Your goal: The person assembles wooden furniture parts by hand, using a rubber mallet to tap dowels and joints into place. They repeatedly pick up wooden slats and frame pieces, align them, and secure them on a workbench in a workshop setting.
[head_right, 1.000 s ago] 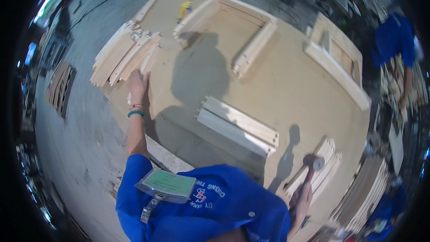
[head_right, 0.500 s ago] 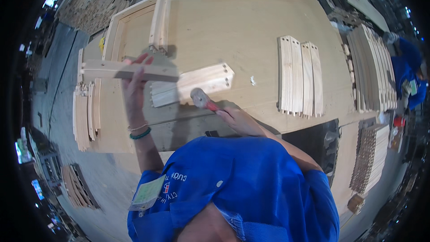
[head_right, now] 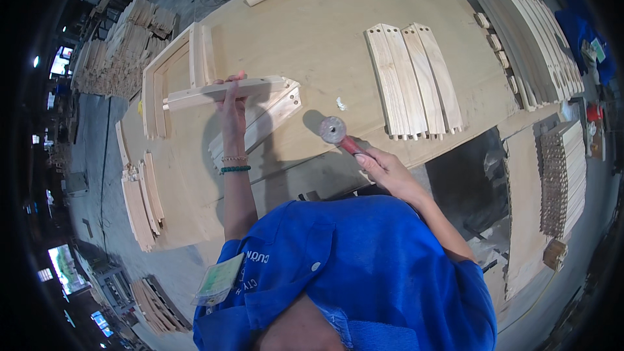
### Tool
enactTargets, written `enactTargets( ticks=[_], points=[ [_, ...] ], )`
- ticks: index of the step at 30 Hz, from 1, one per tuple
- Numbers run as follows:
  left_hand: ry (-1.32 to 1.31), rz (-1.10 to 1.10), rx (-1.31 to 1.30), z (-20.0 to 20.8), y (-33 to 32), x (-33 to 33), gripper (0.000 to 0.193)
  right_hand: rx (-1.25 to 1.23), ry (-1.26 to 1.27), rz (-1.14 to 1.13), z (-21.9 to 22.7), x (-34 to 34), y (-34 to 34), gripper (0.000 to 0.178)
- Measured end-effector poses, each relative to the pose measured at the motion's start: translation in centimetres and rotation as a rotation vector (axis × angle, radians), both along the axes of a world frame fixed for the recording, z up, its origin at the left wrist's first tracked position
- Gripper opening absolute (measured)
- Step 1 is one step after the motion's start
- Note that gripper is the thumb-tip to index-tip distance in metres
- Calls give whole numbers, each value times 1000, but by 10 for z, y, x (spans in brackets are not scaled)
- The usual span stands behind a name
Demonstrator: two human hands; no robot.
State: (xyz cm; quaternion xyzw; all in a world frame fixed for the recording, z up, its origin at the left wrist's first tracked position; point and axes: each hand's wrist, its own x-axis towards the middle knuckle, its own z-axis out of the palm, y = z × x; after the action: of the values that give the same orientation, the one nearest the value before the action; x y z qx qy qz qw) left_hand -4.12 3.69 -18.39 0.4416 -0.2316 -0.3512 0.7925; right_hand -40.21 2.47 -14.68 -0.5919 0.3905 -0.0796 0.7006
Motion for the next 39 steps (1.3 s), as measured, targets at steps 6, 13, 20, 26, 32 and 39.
enactTargets(
  ticks=[6, 13, 20, 26, 32, 39],
  points=[
    [-105, -19, 70, 2, -7, -6, 34, 45, -41, -122, 6, -22, -7, 37],
    [-801, -84, 373, 29, -38, -27, 24, 195, -113, -73, 38, -20, -39, 29],
    [-1034, 40, 532, 34, -48, -43, 63, -818, -140, -64, 191, 36, -97, 43],
    [-1028, 34, 607, 41, -54, -52, 61, -1748, -424, -114, 288, 87, -124, 40],
    [-1094, 64, 455, 47, -58, -46, 56, -1040, 123, 406, 178, 125, -145, 50],
    [-1082, 93, 474, 39, -57, -46, 67, -231, -149, 187, 138, 128, -138, 53]
  ],
)
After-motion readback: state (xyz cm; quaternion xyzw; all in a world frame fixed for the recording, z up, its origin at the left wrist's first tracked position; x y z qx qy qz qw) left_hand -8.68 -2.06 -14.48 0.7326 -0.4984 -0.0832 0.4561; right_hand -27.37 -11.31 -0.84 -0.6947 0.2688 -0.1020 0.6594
